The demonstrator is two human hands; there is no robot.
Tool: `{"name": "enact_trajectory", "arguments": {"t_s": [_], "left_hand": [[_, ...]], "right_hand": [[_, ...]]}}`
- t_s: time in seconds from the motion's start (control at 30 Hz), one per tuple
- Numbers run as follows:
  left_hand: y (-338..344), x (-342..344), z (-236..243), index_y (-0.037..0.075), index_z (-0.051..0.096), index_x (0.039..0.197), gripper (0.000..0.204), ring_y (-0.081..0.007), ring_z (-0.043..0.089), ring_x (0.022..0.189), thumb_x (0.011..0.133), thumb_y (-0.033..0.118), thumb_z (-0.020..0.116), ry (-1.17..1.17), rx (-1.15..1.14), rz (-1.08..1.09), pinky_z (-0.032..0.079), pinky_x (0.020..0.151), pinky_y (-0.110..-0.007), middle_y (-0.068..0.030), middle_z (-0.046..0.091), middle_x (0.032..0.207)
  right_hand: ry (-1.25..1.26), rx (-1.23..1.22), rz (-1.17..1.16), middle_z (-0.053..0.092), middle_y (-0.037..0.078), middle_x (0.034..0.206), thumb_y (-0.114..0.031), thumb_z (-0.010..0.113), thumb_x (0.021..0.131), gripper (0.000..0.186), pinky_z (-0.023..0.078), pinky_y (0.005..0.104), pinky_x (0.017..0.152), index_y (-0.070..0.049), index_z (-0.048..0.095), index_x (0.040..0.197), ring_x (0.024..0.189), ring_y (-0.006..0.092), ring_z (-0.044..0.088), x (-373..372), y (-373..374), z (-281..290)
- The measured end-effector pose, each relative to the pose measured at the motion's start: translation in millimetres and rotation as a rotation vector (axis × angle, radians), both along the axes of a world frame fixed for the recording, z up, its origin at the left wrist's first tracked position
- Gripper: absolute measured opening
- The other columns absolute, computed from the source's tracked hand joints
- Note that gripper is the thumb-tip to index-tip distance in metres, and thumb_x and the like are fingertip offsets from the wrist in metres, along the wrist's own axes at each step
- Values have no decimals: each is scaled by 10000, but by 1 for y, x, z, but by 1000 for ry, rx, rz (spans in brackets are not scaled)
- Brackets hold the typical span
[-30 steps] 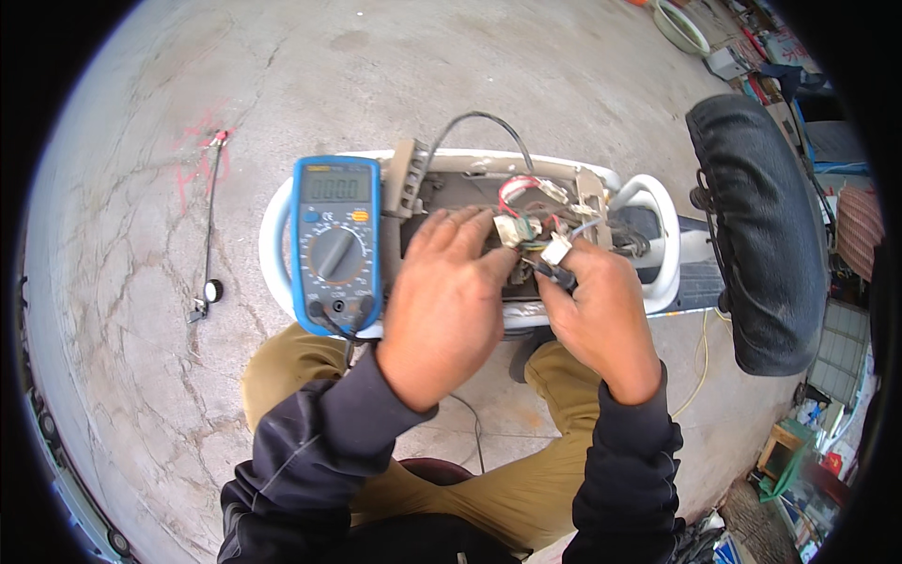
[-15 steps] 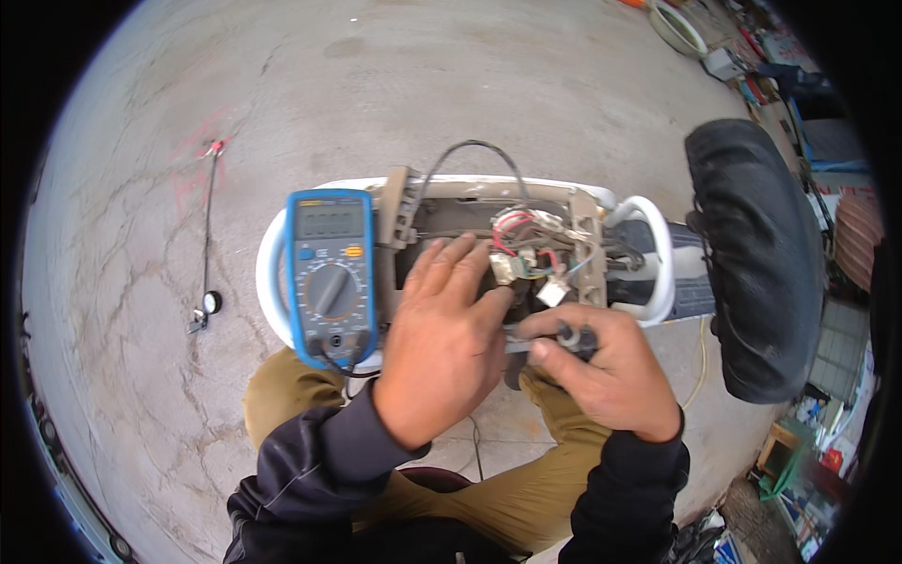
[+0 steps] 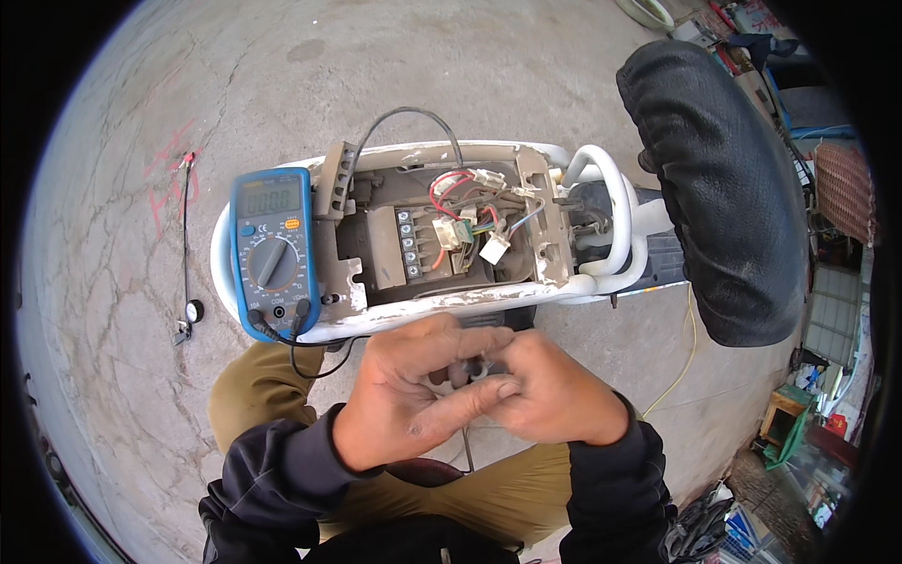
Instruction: The person uses a multimeter to test the wiring and connectors under the seat of an electric scooter. They then walk to a workbench, pick up a small black component, and return to the scooter to install it near the handlebar display.
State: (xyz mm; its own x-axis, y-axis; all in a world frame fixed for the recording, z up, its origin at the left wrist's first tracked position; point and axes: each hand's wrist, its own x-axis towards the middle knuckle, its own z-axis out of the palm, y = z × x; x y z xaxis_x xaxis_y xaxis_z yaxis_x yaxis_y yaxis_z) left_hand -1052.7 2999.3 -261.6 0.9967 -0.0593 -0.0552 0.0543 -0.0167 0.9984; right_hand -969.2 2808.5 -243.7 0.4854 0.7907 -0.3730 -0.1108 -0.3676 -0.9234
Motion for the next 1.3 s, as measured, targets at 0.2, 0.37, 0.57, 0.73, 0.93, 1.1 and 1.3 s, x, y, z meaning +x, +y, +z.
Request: {"name": "enact_trajectory", "arguments": {"t_s": [0.2, 0.37, 0.57, 0.73, 0.93, 1.1, 1.3], "left_hand": [[7, -4, -5, -35, 837, 1129, 323, -113, 595, 720, 879, 142, 936, -32, -12, -23, 449, 644, -273, -59, 686, 823], [16, -3, -5, -23, 835, 1101, 235, -104, 652, 754, 913, 94, 910, 27, -142, 235, 512, 666, -278, -90, 751, 869], [17, -5, -4, -75, 811, 1115, 269, -136, 709, 831, 914, 76, 905, 16, -198, 165, 539, 748, -278, -134, 788, 938], [17, -5, -3, -79, 804, 1130, 258, -129, 706, 830, 930, 60, 888, -12, -218, 153, 548, 748, -274, -131, 790, 945], [19, -11, -1, -81, 798, 1126, 264, -105, 681, 796, 974, 124, 863, 181, -524, 172, 535, 720, -255, -109, 777, 927], [18, -13, -7, -72, 781, 1125, 317, -101, 645, 721, 999, 211, 851, 228, -770, 127, 518, 669, -259, -119, 766, 925], [12, -13, -14, -64, 754, 1118, 304, -116, 635, 685, 1026, 218, 819, 273, -964, 69, 521, 641, -277, -127, 747, 917]], "right_hand": [[-58, -41, 27, 758, 157, 960, -89, 804, 897, 369, 565, 377, 746, 19, 742, 1244, 767, 274, 695, -1, -12, -1], [-104, -102, -64, 743, 145, 948, -148, 856, 931, 328, 539, 340, 766, 33, 764, 1189, 859, 201, 704, 13, -38, 9], [-207, -18, -144, 777, 149, 918, -213, 848, 966, 316, 561, 339, 747, 39, 800, 1149, 805, 218, 731, 19, -50, 12], [-447, 139, -214, 786, 144, 939, -91, 896, 893, 293, 537, 341, 685, 36, 815, 1145, 810, 205, 717, 21, -51, 13], [-201, 506, -377, 791, 221, 1001, 21, 886, 835, 339, 608, 362, 758, 63, 792, 1157, 894, 263, 775, 4, -45, 11], [167, 896, -320, 760, 303, 1173, 63, 884, 756, 595, 619, 480, 897, 119, 706, 1321, 1076, 388, 759, -2, -34, 5], [-39, 772, -247, 763, 259, 1158, 18, 882, 776, 596, 609, 445, 872, 117, 703, 1336, 1046, 361, 754, -4, -24, 6]]}}
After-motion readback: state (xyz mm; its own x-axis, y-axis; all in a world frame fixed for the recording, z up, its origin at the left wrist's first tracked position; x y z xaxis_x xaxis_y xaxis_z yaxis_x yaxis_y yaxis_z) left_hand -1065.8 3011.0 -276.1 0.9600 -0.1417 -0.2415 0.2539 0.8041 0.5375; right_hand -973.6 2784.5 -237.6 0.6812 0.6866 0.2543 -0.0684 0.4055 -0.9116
